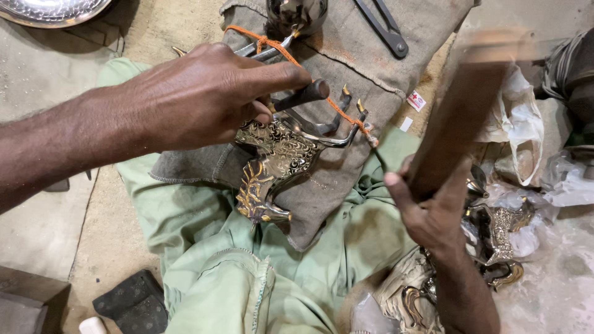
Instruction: The person sits on the floor holding a small punch against an ornate silver metal figurine and strikes the punch with a wooden mallet to shape and detail the decoration, repositioning the punch repeatedly across the figurine's surface.
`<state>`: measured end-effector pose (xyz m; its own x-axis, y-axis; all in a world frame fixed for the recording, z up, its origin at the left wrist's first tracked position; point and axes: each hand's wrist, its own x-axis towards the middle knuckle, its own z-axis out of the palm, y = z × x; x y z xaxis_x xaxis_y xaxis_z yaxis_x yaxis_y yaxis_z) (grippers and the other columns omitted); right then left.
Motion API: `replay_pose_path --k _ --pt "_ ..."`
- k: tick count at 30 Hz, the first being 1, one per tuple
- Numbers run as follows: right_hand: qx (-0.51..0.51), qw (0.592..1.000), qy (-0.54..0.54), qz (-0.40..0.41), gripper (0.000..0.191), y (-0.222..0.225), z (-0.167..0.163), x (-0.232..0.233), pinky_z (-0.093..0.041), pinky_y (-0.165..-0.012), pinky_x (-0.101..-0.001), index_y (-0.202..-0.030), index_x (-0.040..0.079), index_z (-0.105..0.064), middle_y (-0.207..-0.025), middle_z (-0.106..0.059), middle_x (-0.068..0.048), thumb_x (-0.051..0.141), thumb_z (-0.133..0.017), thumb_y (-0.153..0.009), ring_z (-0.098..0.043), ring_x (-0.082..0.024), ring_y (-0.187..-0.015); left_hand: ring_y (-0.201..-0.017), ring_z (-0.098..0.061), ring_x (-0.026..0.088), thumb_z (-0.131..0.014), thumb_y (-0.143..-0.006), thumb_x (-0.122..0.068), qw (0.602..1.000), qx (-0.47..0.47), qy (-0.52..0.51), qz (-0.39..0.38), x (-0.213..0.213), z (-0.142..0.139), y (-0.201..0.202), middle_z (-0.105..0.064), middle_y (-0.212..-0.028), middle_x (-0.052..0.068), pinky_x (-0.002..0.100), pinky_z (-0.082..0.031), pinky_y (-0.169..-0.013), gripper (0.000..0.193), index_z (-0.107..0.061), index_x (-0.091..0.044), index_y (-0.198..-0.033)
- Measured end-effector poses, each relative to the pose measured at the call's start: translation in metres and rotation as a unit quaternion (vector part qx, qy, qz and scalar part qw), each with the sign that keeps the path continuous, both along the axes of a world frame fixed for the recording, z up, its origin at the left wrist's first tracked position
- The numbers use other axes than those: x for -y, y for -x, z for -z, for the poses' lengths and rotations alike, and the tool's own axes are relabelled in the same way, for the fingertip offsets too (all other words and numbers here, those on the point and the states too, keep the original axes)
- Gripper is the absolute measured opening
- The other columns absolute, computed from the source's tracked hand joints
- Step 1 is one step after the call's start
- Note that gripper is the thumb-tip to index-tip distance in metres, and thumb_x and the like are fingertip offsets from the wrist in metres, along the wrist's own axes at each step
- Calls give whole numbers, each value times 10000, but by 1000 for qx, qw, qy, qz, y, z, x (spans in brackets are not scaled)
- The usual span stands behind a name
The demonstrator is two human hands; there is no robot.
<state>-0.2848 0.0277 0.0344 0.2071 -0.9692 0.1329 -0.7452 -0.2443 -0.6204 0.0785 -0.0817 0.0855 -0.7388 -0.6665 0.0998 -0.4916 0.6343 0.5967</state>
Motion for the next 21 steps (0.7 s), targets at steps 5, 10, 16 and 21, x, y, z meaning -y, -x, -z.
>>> replay_pose_path --k 5,10,16,21 --pt "-28 999 15 -7 606 -4 -10 4 -571 -686 -369 -1348 18 -430 -957 -679 -121 211 -809 -917 -701 -214 -805 -653 -708 365 -705 -823 11 1000 -7 -1 1 2 1 0 -690 -711 161 522 -507 -516 595 -540 -131 -1377" --pt "-90 994 41 -45 616 0 -10 7 -574 -708 -391 -1350 36 -432 -993 -680 -156 200 -818 -900 -714 -242 -847 -629 -707 346 -691 -841 22 1000 -20 -9 0 4 1 0 -688 -711 150 519 -495 -498 585 -540 -122 -1387" --pt "-93 995 5 -19 619 3 -3 4 -576 -662 -394 -1314 52 -424 -922 -689 -124 202 -837 -878 -712 -218 -772 -597 -678 362 -744 -860 -43 1000 -16 2 6 4 0 0 -650 -670 179 524 -461 -484 583 -534 -113 -1399" --pt "-35 999 5 -40 602 1 -4 3 -580 -688 -354 -1357 27 -411 -947 -682 -110 187 -799 -926 -707 -209 -800 -591 -682 353 -728 -855 -9 1000 -15 -8 13 7 -1 0 -645 -654 175 520 -456 -499 580 -542 -117 -1393"
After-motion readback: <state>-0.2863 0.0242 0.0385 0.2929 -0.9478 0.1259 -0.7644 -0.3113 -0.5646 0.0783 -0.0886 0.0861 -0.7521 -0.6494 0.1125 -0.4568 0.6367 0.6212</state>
